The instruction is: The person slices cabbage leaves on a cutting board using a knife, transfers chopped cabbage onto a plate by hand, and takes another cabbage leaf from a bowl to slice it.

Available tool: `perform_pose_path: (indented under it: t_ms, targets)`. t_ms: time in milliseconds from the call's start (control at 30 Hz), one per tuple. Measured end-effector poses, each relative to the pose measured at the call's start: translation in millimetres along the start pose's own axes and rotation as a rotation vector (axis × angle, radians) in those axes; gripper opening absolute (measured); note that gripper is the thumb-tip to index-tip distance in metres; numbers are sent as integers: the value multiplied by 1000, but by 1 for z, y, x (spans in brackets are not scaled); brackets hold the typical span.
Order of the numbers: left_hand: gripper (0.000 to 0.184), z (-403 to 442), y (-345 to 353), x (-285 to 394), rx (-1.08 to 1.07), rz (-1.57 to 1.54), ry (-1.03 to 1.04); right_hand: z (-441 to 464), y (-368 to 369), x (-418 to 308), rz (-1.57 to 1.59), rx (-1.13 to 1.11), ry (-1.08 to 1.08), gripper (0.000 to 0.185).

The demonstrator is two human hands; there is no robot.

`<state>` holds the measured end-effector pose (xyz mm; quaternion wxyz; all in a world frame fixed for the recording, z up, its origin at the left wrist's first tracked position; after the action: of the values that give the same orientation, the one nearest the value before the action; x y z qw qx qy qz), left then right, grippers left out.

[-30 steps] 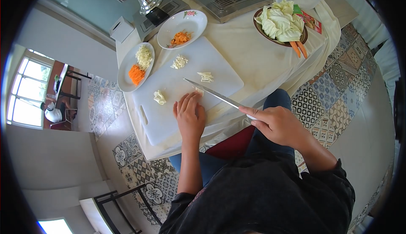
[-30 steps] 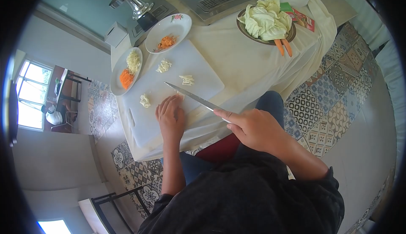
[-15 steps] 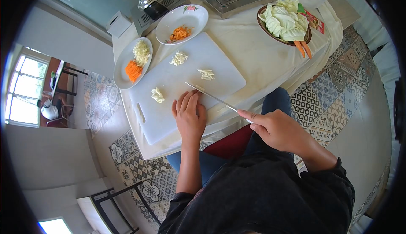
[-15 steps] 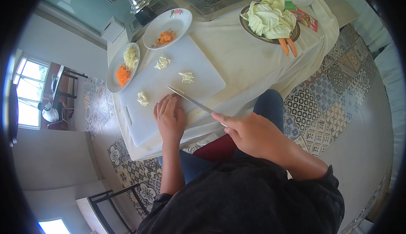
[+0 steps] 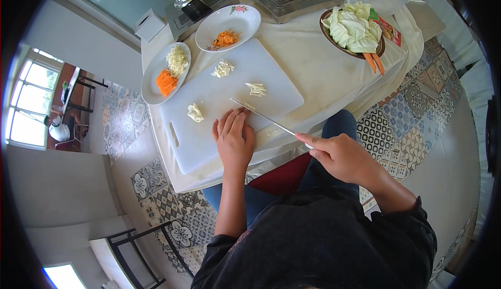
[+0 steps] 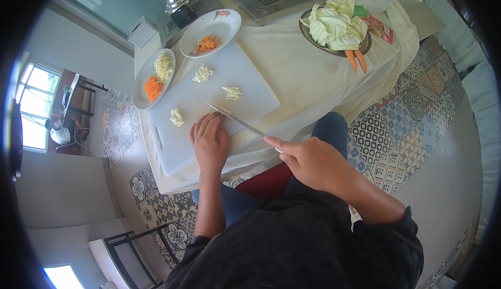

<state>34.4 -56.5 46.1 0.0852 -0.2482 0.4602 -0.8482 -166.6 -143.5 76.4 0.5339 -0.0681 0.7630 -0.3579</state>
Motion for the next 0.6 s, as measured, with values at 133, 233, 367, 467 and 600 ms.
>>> perform_pose_path:
  t_ms: [133, 233, 367, 467, 600]
  targets:
    - [30, -1, 1, 1, 7, -3, 5, -13, -12, 5, -40, -30, 38, 47]
    - [32, -2, 1, 1, 23, -5, 32, -14, -14, 3, -122, 56, -86, 47]
    - [35, 0, 1, 11, -16, 9, 71, -7, -15, 4, -250, 157, -113, 46]
    - [36, 5, 6, 18, -62, 23, 95, -1, -15, 8, -264, 200, -131, 46]
    - [38, 12, 15, 24, -72, 50, 107, 1, -17, 11, -176, 211, -140, 47]
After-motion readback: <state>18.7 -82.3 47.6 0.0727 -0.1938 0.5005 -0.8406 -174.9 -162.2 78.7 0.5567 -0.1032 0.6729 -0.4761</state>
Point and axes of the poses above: each hand's wrist, its own z-axis towards the middle knuckle, its own y-axis out of the palm, x = y × z, the point moved 10 cm from there along z, towards the middle knuckle, and after that the axes turned 2 degrees about z, right-handed, at the moved point
